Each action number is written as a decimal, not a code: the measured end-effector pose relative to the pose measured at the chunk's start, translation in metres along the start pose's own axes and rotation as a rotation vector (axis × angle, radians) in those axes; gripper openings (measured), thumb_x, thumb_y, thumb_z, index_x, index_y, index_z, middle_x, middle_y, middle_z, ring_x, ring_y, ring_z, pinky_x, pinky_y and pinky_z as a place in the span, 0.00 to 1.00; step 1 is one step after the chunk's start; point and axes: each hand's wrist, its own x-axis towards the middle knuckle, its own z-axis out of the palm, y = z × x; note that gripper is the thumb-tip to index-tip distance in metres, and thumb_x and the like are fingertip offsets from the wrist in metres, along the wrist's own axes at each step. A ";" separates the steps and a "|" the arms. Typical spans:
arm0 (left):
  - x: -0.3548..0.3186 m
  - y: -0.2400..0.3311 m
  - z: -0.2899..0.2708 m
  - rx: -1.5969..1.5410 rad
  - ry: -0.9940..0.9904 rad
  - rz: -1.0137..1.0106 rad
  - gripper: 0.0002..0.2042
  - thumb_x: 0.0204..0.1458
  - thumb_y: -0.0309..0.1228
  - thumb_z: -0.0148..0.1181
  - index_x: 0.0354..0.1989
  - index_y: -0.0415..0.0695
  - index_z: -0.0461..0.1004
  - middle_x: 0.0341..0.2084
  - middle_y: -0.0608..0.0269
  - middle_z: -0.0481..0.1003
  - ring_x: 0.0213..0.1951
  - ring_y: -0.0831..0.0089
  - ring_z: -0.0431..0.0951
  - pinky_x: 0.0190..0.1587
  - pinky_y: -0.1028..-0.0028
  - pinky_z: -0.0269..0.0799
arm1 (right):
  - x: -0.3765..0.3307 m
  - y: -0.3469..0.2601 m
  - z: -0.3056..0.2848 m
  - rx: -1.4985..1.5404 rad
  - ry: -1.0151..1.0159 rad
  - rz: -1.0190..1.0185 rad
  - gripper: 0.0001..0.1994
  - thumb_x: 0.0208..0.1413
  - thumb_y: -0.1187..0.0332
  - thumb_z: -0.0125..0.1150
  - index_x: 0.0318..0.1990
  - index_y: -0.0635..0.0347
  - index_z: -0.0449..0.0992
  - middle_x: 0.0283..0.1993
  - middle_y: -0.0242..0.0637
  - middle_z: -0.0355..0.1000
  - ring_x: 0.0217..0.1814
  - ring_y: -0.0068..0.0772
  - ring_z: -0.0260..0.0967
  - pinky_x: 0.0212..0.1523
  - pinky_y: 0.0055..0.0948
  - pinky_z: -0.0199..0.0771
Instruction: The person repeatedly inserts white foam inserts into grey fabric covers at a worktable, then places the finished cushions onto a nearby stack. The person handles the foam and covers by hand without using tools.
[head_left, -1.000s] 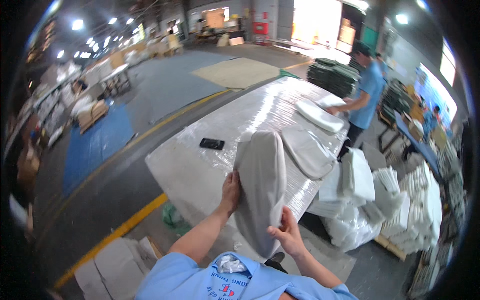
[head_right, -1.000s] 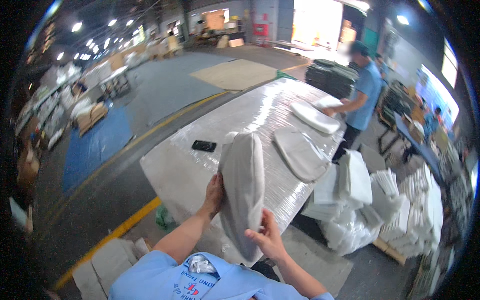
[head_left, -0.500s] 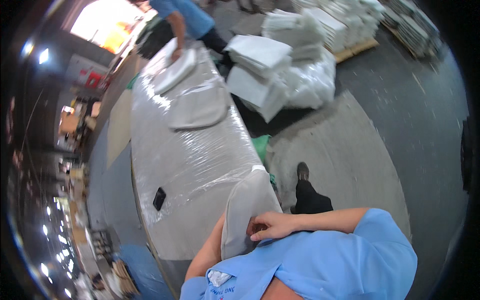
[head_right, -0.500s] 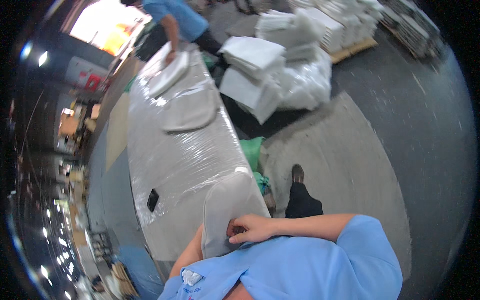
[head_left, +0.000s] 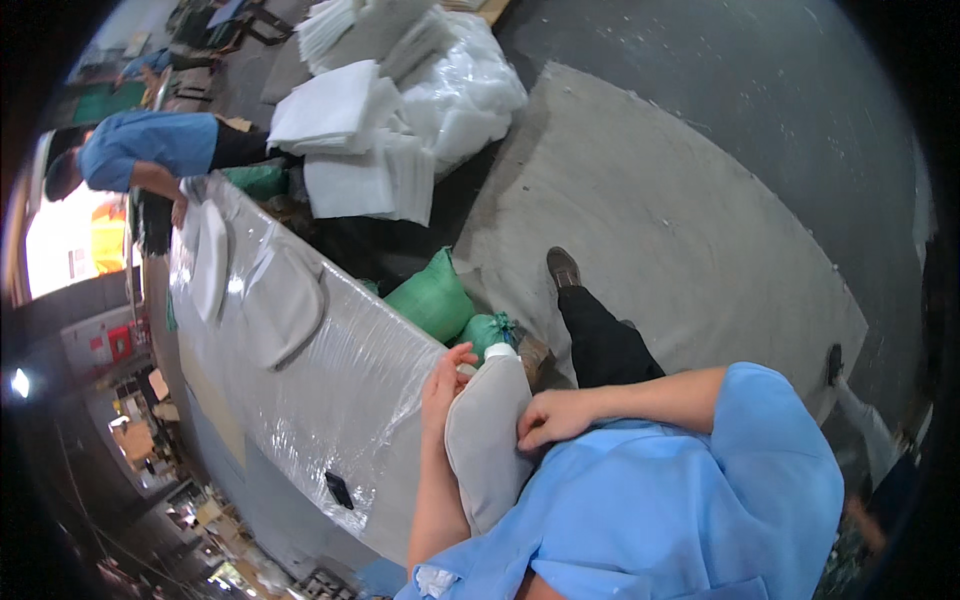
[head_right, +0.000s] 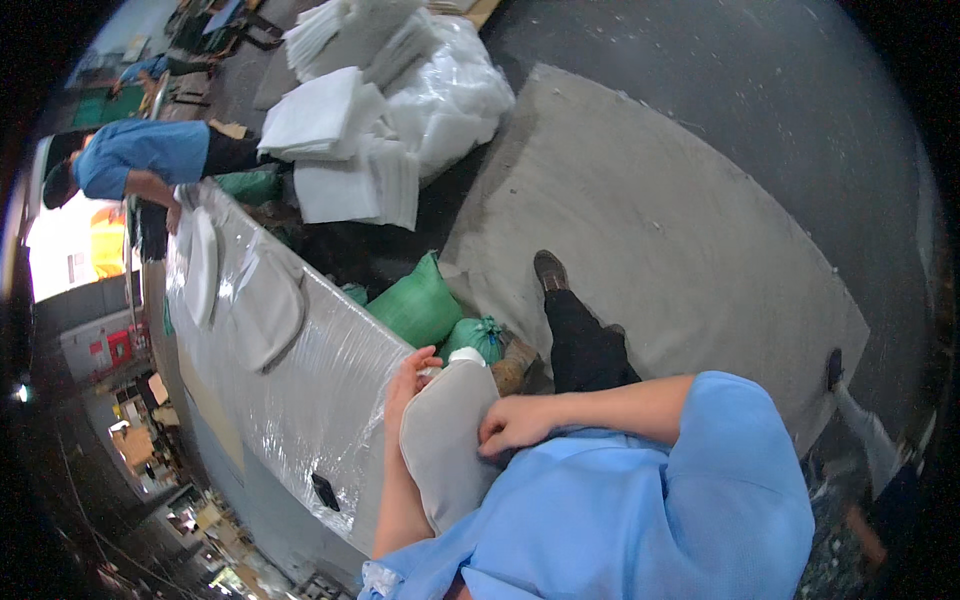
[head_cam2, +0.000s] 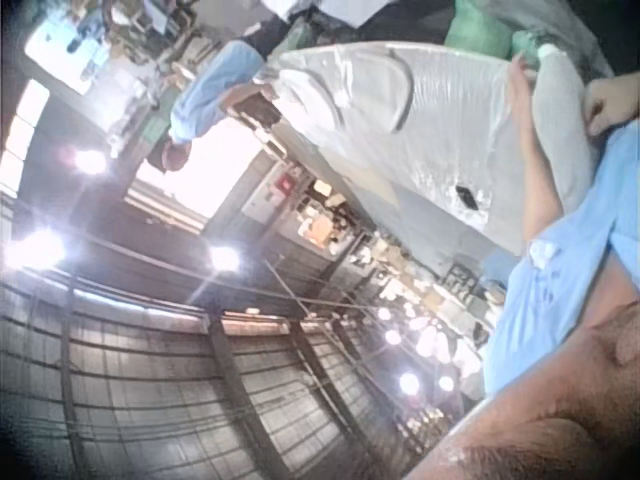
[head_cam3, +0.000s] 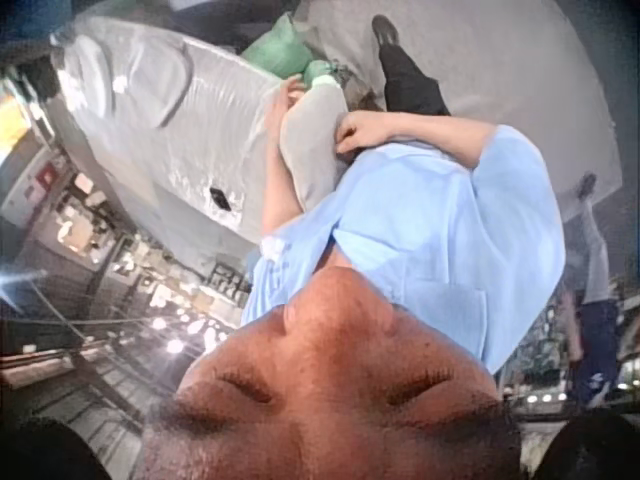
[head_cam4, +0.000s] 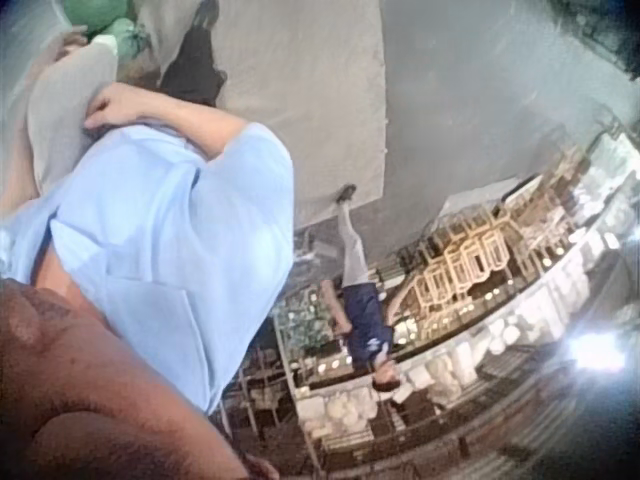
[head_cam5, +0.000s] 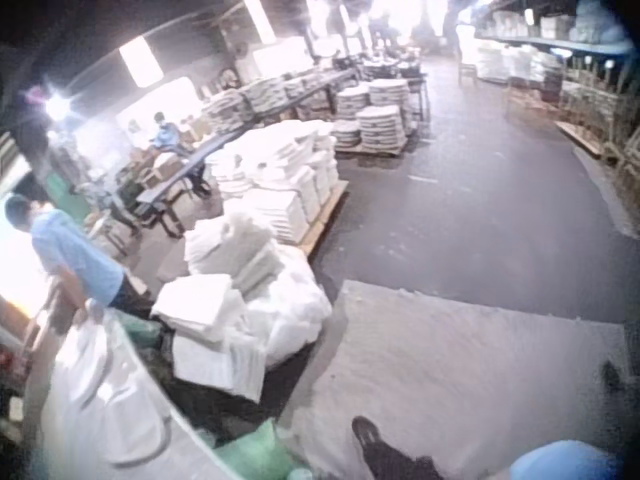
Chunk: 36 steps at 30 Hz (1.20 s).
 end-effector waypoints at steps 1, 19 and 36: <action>0.010 0.007 0.000 0.024 -0.068 0.016 0.24 0.75 0.44 0.41 0.56 0.38 0.80 0.54 0.60 0.76 0.36 0.75 0.76 0.44 0.72 0.72 | -0.001 0.009 -0.011 0.033 -0.004 0.175 0.15 0.65 0.58 0.65 0.43 0.62 0.85 0.38 0.36 0.84 0.40 0.25 0.78 0.43 0.32 0.78; 0.079 0.050 0.033 0.809 -0.502 -0.076 0.12 0.59 0.35 0.66 0.30 0.37 0.81 0.28 0.61 0.72 0.32 0.72 0.72 0.38 0.68 0.69 | 0.015 0.073 -0.017 0.843 0.413 0.173 0.06 0.65 0.64 0.68 0.42 0.56 0.81 0.34 0.21 0.73 0.37 0.15 0.67 0.40 0.24 0.69; 0.078 0.070 0.048 1.055 -0.704 -0.006 0.09 0.57 0.33 0.68 0.36 0.39 0.83 0.33 0.59 0.73 0.38 0.66 0.74 0.43 0.68 0.71 | -0.001 0.071 0.022 0.760 0.790 0.031 0.11 0.70 0.61 0.60 0.37 0.57 0.79 0.28 0.20 0.69 0.31 0.15 0.61 0.33 0.25 0.64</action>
